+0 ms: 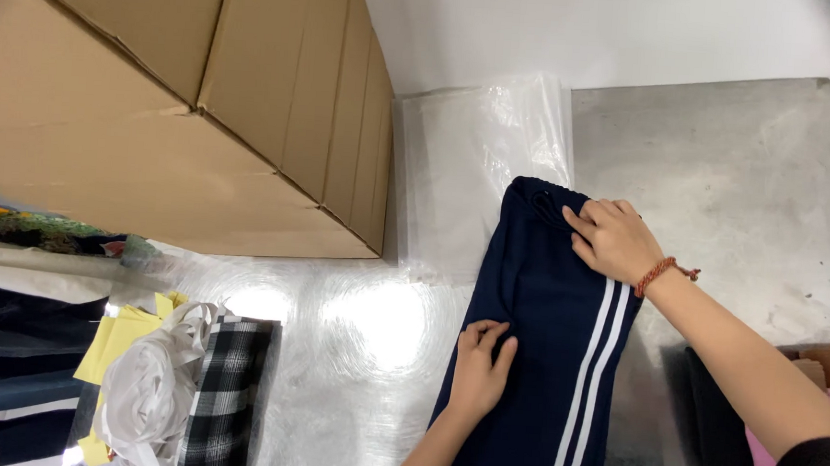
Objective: The person takes a black and white checkered skirt from a hanger, folds it neatly on a metal table, and places it aside. They then take a pair of navy blue track pants, fold them, and place them on top of the skirt. Finally, the person places a folded pink garment into a clear plastic bag and seals it.
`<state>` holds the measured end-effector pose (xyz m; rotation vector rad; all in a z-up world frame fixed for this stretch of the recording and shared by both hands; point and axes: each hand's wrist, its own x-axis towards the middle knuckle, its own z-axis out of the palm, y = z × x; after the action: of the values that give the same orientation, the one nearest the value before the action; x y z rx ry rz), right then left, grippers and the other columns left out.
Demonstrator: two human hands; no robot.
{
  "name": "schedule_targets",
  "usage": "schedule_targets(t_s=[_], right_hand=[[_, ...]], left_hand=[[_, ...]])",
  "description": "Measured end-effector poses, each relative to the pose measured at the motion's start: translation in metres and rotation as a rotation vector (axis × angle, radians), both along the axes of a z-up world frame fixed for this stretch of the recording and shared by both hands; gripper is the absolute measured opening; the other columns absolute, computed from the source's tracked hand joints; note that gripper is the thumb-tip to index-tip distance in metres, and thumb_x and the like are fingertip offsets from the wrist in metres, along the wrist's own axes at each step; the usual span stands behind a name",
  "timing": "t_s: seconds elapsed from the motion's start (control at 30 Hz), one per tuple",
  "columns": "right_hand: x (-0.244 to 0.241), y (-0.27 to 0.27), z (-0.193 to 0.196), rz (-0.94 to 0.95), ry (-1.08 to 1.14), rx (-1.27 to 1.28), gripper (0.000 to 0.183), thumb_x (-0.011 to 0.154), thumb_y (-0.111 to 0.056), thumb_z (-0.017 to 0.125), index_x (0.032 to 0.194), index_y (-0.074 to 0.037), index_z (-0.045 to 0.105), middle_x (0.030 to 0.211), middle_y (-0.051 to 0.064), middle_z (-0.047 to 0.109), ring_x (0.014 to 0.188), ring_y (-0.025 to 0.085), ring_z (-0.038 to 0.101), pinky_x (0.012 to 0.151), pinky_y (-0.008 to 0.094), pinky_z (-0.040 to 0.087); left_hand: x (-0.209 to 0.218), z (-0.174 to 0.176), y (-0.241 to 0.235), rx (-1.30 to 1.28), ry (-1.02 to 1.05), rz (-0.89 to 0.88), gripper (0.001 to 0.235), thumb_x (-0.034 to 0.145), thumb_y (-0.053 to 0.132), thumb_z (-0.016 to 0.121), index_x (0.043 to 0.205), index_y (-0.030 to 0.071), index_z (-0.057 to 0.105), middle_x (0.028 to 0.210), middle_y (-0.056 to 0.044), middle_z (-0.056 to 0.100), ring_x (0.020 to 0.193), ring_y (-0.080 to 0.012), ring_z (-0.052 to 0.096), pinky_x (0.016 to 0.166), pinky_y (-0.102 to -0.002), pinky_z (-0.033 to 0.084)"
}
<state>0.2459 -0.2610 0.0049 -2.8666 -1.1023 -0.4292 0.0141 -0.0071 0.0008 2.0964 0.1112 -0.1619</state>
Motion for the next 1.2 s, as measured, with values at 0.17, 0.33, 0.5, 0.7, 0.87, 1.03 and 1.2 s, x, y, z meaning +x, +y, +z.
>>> schedule_targets(t_s=[0.17,0.33,0.5,0.7,0.87,1.03,1.2], right_hand=[[0.024,0.010,0.013,-0.184,0.597,0.381,0.035,0.103,-0.029,0.059,0.128,-0.018,0.081,0.109,0.003,0.067,0.088,0.020,0.070,0.090,0.037,0.056],[0.028,0.022,0.015,-0.550,0.667,0.552,0.044,0.092,-0.057,0.074,0.121,-0.024,0.074,0.127,0.006,0.062,0.111,0.020,0.066,0.091,0.041,0.054],[0.036,0.022,0.013,-0.593,0.734,0.294,0.073,0.086,-0.076,0.065,0.134,-0.022,0.071,0.136,0.010,0.067,0.133,0.031,0.055,0.107,0.056,0.038],[0.018,0.022,-0.007,-0.419,0.353,0.087,0.064,0.089,-0.062,0.077,0.132,-0.016,0.067,0.119,0.007,0.064,0.121,0.028,0.060,0.098,0.044,0.044],[-0.030,0.027,-0.029,-0.245,-0.106,0.040,0.057,0.089,-0.036,0.082,0.143,-0.029,0.063,0.117,0.001,0.050,0.115,0.024,0.050,0.096,0.040,0.037],[-0.075,0.022,-0.008,-0.182,-0.020,0.130,0.066,0.099,-0.020,0.066,0.161,-0.039,0.052,0.145,0.010,0.051,0.143,0.032,0.041,0.116,0.056,0.024],[-0.113,0.023,0.022,-0.112,0.015,0.120,0.054,0.107,-0.010,0.053,0.154,-0.037,0.057,0.146,0.003,0.057,0.141,0.024,0.046,0.119,0.052,0.023]], left_hand=[[0.004,-0.006,0.004,-0.117,0.089,0.041,0.046,0.106,0.039,0.055,0.140,0.011,0.067,0.134,-0.005,0.057,0.128,-0.0223,0.053,0.111,-0.036,0.046],[0.002,-0.005,0.005,-0.140,0.086,0.015,0.045,0.106,0.040,0.056,0.144,0.018,0.064,0.136,-0.005,0.057,0.125,-0.0226,0.052,0.110,-0.035,0.046],[0.002,0.004,0.005,-0.112,0.147,-0.014,0.051,0.105,0.046,0.053,0.150,0.022,0.059,0.138,-0.003,0.053,0.128,-0.0234,0.048,0.114,-0.038,0.041],[0.011,0.032,-0.007,0.075,0.170,-0.066,0.050,0.110,0.033,0.055,0.157,0.017,0.049,0.137,-0.010,0.047,0.123,-0.0327,0.050,0.106,-0.047,0.050],[0.022,0.040,-0.017,0.274,0.137,-0.108,0.058,0.109,0.034,0.056,0.162,0.014,0.042,0.136,-0.016,0.048,0.123,-0.0412,0.054,0.100,-0.054,0.054],[0.052,0.022,-0.006,0.045,0.134,-0.070,0.063,0.110,0.036,0.055,0.166,0.017,0.033,0.121,-0.025,0.060,0.118,-0.0504,0.065,0.093,-0.055,0.058],[0.080,-0.001,0.002,-0.235,0.296,0.087,0.067,0.106,0.064,0.050,0.158,0.021,0.048,0.120,-0.024,0.067,0.113,-0.0425,0.069,0.081,-0.050,0.062]])
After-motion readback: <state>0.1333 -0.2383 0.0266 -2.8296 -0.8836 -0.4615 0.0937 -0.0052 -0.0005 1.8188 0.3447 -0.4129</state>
